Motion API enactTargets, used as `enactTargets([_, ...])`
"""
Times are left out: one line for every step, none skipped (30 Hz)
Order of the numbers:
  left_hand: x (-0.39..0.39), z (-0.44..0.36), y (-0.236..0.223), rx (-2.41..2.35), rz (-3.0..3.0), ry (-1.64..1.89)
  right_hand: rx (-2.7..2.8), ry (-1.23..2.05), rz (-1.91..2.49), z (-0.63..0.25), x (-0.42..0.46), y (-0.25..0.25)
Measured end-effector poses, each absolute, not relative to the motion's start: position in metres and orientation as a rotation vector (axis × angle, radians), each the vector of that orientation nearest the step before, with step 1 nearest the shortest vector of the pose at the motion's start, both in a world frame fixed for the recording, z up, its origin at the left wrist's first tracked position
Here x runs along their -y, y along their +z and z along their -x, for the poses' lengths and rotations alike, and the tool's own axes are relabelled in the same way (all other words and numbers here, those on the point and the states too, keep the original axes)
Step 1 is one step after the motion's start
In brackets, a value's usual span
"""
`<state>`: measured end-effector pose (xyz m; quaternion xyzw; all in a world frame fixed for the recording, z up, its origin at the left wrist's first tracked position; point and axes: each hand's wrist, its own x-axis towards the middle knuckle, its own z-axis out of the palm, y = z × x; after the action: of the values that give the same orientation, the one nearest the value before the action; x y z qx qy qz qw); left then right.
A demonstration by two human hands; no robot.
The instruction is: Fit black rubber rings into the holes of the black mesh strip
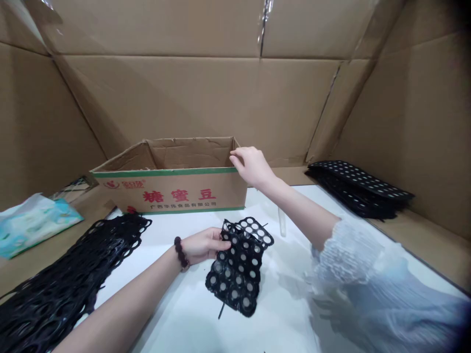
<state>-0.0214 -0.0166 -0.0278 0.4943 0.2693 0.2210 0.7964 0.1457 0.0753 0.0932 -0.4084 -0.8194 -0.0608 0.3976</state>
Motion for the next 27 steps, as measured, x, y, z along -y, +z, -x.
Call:
enactTargets([0.016, 0.020, -0.029, -0.577, -1.053, 0.490, 2.080, -0.189, 0.922, -0.150, -0.059, 0.087])
enactTargets([0.016, 0.019, -0.029, -0.569, -1.045, 0.504, 2.105, -0.189, 0.812, -0.153, -0.041, 0.079])
enactTargets([0.015, 0.018, -0.029, -0.558, -1.040, 0.525, 2.201, -0.140, 0.718, -0.157, -0.024, 0.069])
enactTargets([0.015, 0.017, -0.030, -0.546, -1.036, 0.545, 2.293, -0.076, 0.656, -0.161, -0.009, 0.057])
enactTargets([0.015, 0.017, -0.030, -0.540, -1.034, 0.562, 2.387, -0.016, 0.627, -0.164, 0.004, 0.045])
enactTargets([0.015, 0.017, -0.030, -0.540, -1.033, 0.572, 2.473, 0.049, 0.668, -0.168, 0.013, 0.032])
enactTargets([0.015, 0.017, -0.029, -0.548, -1.035, 0.576, 2.517, 0.116, 0.731, -0.170, 0.019, 0.020])
enactTargets([0.015, 0.017, -0.029, -0.558, -1.039, 0.569, 2.541, 0.188, 0.797, -0.173, 0.021, 0.009])
enactTargets([0.015, 0.017, -0.028, -0.569, -1.047, 0.555, 2.542, 0.265, 0.853, -0.175, 0.020, -0.001])
enactTargets([0.015, 0.018, -0.028, -0.580, -1.059, 0.536, 2.529, 0.341, 0.881, -0.176, 0.018, -0.008])
enactTargets([0.015, 0.018, -0.027, -0.589, -1.077, 0.524, 2.511, 0.413, 0.882, -0.177, 0.016, -0.013])
enactTargets([0.015, 0.018, -0.027, -0.595, -1.098, 0.513, 2.488, 0.481, 0.868, -0.177, 0.013, -0.016])
enactTargets([0.015, 0.018, -0.026, -0.599, -1.118, 0.503, 2.454, 0.550, 0.849, -0.177, 0.010, -0.018])
enactTargets([0.015, 0.018, -0.026, -0.601, -1.132, 0.496, 2.411, 0.631, 0.831, -0.177, 0.008, -0.018])
enactTargets([0.015, 0.018, -0.026, -0.605, -1.140, 0.492, 2.357, 0.727, 0.820, -0.177, 0.007, -0.018])
enactTargets([0.015, 0.018, -0.026, -0.608, -1.141, 0.484, 2.293, 0.832, 0.816, -0.177, 0.007, -0.018])
enactTargets([0.015, 0.018, -0.026, -0.612, -1.141, 0.469, 2.226, 0.936, 0.817, -0.177, 0.006, -0.018])
enactTargets([0.014, 0.018, -0.026, -0.617, -1.143, 0.451, 2.167, 1.026, 0.819, -0.176, 0.006, -0.018])
enactTargets([0.014, 0.018, -0.026, -0.621, -1.147, 0.432, 2.124, 1.088, 0.821, -0.176, 0.006, -0.018])
enactTargets([0.014, 0.018, -0.025, -0.624, -1.151, 0.416, 2.096, 1.121, 0.825, -0.177, 0.006, -0.018])
enactTargets([0.014, 0.018, -0.025, -0.625, -1.155, 0.403, 2.079, 1.131, 0.832, -0.177, 0.006, -0.018])
enactTargets([0.014, 0.019, -0.025, -0.623, -1.157, 0.394, 2.072, 1.129, 0.840, -0.177, 0.007, -0.018])
enactTargets([0.014, 0.019, -0.025, -0.621, -1.157, 0.390, 2.070, 1.114, 0.851, -0.177, 0.009, -0.017])
enactTargets([0.014, 0.019, -0.025, -0.619, -1.154, 0.383, 2.070, 1.083, 0.866, -0.176, 0.011, -0.016])
enactTargets([0.015, 0.019, -0.025, -0.618, -1.153, 0.376, 2.071, 1.044, 0.885, -0.176, 0.015, -0.015])
enactTargets([0.015, 0.019, -0.025, -0.617, -1.152, 0.371, 2.076, 1.001, 0.906, -0.175, 0.019, -0.014])
enactTargets([0.015, 0.019, -0.024, -0.617, -1.155, 0.366, 2.081, 0.955, 0.925, -0.173, 0.023, -0.014])
